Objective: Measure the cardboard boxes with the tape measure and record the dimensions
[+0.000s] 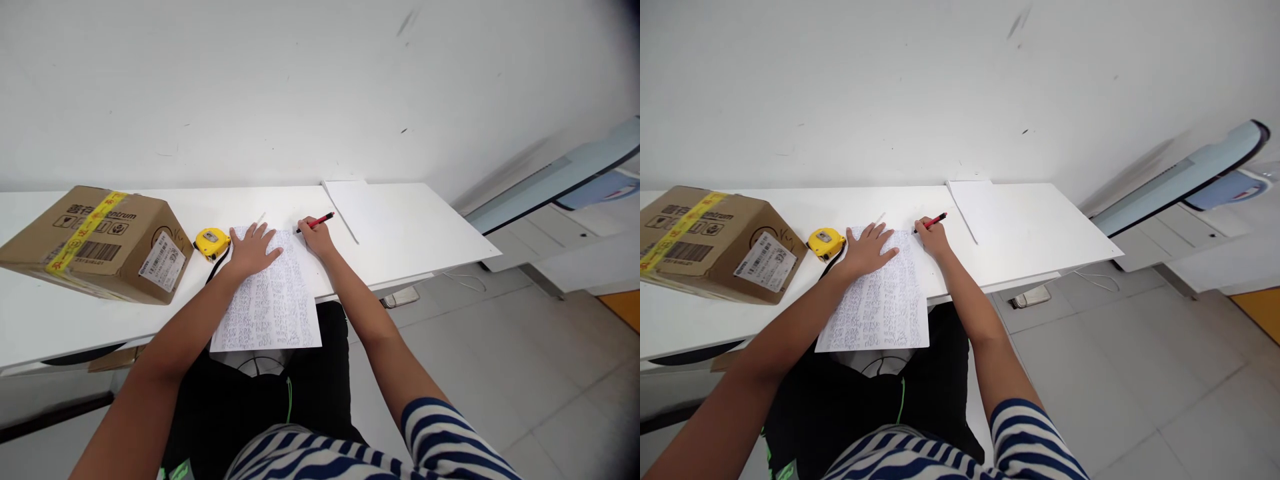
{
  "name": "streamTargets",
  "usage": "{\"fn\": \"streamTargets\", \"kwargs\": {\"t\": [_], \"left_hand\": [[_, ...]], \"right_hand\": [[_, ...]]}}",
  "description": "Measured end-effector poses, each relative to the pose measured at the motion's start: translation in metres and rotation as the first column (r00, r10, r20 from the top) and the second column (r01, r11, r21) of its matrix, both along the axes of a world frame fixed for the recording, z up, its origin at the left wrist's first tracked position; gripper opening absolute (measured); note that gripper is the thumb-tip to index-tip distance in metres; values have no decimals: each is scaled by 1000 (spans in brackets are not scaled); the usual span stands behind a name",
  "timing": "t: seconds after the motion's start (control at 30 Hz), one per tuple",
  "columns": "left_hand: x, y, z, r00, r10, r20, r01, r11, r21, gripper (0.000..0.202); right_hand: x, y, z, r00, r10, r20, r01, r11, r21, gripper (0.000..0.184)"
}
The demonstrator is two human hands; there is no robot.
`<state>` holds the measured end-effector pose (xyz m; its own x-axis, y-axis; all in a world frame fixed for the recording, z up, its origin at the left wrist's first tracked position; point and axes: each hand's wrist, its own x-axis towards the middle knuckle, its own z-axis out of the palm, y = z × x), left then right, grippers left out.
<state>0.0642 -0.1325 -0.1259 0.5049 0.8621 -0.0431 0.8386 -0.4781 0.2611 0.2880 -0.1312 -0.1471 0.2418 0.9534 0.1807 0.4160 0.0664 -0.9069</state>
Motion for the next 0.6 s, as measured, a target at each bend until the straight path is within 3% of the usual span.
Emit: {"fn": "streamTargets", "kwargs": {"t": [0.6], "left_hand": [[-2, 1, 1, 1000, -26, -14, 26, 1000, 3, 71]], "right_hand": [[-3, -6, 2, 1000, -12, 17, 11, 999, 36, 30]]}}
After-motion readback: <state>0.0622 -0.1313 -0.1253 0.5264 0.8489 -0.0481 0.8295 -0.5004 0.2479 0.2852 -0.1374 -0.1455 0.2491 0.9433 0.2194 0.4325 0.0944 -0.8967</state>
